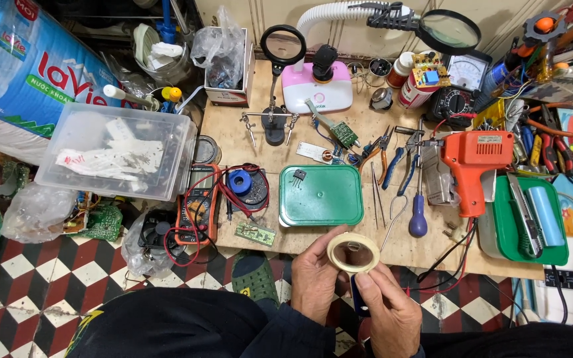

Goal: The person sits at a cluttered workbench and uses a multimeter to test a small electronic component. They then use a magnifying glass to inspect the component and a soldering iron to work on it. Finally, they use pliers to cut a wire.

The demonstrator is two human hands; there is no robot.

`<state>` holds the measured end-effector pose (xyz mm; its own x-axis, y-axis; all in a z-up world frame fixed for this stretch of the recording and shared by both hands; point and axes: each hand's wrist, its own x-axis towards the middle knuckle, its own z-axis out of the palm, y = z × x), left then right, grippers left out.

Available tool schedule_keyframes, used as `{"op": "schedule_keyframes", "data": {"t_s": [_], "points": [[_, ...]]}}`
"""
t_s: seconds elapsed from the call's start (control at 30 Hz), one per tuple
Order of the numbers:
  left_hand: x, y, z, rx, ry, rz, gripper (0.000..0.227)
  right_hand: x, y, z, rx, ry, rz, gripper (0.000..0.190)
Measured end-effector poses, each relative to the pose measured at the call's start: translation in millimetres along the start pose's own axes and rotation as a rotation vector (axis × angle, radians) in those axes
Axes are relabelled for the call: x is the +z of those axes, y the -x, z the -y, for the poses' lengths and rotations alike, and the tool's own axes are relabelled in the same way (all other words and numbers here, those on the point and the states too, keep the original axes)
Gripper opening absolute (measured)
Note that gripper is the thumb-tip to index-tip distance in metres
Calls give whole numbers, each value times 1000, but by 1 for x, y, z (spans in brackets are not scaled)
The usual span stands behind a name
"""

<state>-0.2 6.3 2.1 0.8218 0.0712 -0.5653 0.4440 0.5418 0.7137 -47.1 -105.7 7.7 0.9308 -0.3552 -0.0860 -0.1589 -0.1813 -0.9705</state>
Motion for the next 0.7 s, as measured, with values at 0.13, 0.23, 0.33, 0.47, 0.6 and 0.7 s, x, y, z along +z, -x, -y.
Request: {"op": "schedule_keyframes", "data": {"t_s": [0.13,0.23,0.33,0.47,0.6,0.7], "points": [[-1,0,1,8,2,5,42,-1,-1,-1,17,-4,10,32],[-1,0,0,-7,12,8,42,-1,-1,-3,36,9,15,31],[0,0,0,0,-1,15,43,-1,-1,-2,35,2,7,32],[-1,-1,1,11,-15,2,42,-2,-2,-4,35,23,18,32],[-1,1,-1,28,-38,-1,41,-3,-2,-8,49,49,13,32],[-1,-1,0,16,-23,-3,41,-3,-2,-11,21,38,18,31]]}}
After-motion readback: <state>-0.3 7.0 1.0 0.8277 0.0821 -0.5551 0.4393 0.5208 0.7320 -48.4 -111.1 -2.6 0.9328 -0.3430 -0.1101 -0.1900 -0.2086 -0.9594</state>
